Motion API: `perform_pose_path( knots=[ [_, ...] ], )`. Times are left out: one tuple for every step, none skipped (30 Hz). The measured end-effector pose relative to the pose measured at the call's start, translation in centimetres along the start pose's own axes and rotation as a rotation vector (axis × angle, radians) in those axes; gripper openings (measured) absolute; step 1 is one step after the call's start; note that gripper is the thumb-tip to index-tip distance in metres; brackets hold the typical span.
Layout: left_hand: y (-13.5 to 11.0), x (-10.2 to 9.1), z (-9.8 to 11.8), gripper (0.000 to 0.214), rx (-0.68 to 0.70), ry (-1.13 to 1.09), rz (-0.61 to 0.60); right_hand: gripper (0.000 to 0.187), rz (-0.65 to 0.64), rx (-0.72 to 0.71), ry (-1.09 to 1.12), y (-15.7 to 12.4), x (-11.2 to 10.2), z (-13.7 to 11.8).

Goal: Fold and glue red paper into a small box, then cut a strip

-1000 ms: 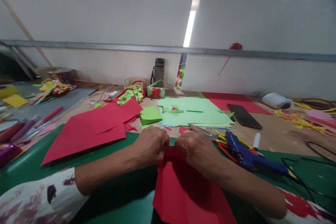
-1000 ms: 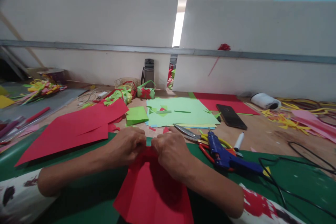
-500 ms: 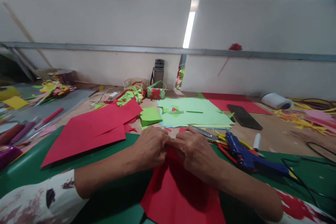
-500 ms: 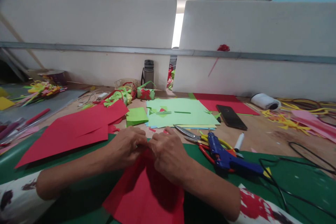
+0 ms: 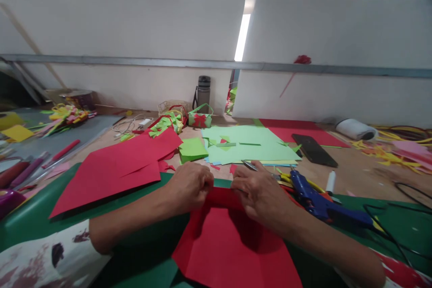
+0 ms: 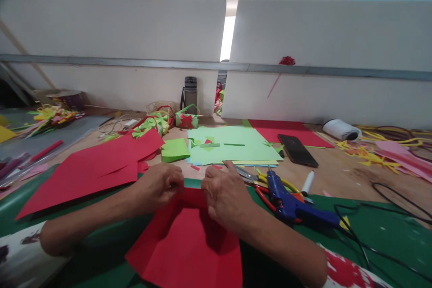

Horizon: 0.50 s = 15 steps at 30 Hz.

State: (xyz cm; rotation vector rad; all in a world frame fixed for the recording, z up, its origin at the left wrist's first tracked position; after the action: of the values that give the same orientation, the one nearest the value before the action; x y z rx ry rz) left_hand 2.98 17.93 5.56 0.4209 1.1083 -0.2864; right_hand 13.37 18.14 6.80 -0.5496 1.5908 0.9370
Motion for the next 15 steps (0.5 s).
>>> perform_pose_path(
  knots=[
    [0.0, 0.0, 0.0, 0.021, 0.002, -0.004, 0.001, 0.022, -0.004, -0.003, -0.007, 0.0, 0.1, 0.0],
    [0.0, 0.0, 0.1, 0.022, 0.004, -0.007, 0.004, 0.022, -0.006, -0.008, -0.010, 0.1, 0.3, 0.0],
    [0.0, -0.1, 0.2, 0.022, 0.007, -0.009, 0.008, 0.023, -0.006, -0.012, -0.009, 0.1, 0.5, -0.1],
    [0.0, -0.1, 0.3, 0.022, 0.009, -0.013, 0.012, 0.024, -0.004, -0.014, -0.006, 0.2, 0.6, -0.1],
    [0.0, -0.1, 0.5, 0.022, 0.013, -0.018, 0.016, 0.025, -0.004, -0.019, -0.002, 0.3, 0.7, -0.2],
    [0.0, -0.2, 0.7, 0.023, 0.018, -0.026, 0.021, 0.026, -0.003, -0.026, 0.000, 0.3, 0.8, -0.3],
    [0.0, -0.2, 0.9, 0.024, 0.023, -0.037, 0.025, 0.026, -0.002, -0.034, 0.000, 0.3, 0.9, -0.5],
    [0.1, -0.2, 1.2, 0.025, 0.030, -0.050, 0.029, 0.025, 0.000, -0.042, -0.002, 0.3, 0.9, -0.6],
    [0.1, -0.2, 1.4, 0.027, 0.037, -0.065, 0.032, 0.024, 0.004, -0.049, -0.005, 0.3, 0.9, -0.8],
    [0.1, -0.2, 1.6, 0.027, 0.044, -0.080, 0.035, 0.024, 0.007, -0.055, -0.008, 0.3, 0.9, -1.0],
    [0.0, -0.1, 1.8, 0.027, 0.050, -0.095, 0.040, 0.023, 0.011, -0.059, -0.013, 0.2, 0.8, -1.2],
    [0.0, -0.2, 1.9, 0.026, 0.054, -0.109, 0.045, 0.022, 0.014, -0.062, -0.017, 0.2, 0.7, -1.3],
    [0.0, -0.2, 2.0, 0.025, 0.057, -0.121, 0.052, 0.021, 0.015, -0.065, -0.020, 0.2, 0.7, -1.4],
    [0.0, -0.2, 2.0, 0.024, 0.057, -0.131, 0.060, 0.021, 0.014, -0.064, -0.023, 0.1, 0.6, -1.4],
    [-0.1, -0.3, 2.0, 0.024, 0.055, -0.138, 0.068, 0.021, 0.012, -0.061, -0.025, 0.1, 0.5, -1.4]
  ],
)
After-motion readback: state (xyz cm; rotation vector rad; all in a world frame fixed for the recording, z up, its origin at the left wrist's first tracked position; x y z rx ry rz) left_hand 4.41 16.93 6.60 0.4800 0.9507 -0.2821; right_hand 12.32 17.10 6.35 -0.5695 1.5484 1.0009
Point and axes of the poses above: each hand's wrist, its own y-axis towards the middle knuckle, its own x-axis out of the palm, z = x × y, the point moved 8 cm from there along y, towards the middle knuckle, and after that the axes turned 1 degree about -x, right-handed, at the moved point
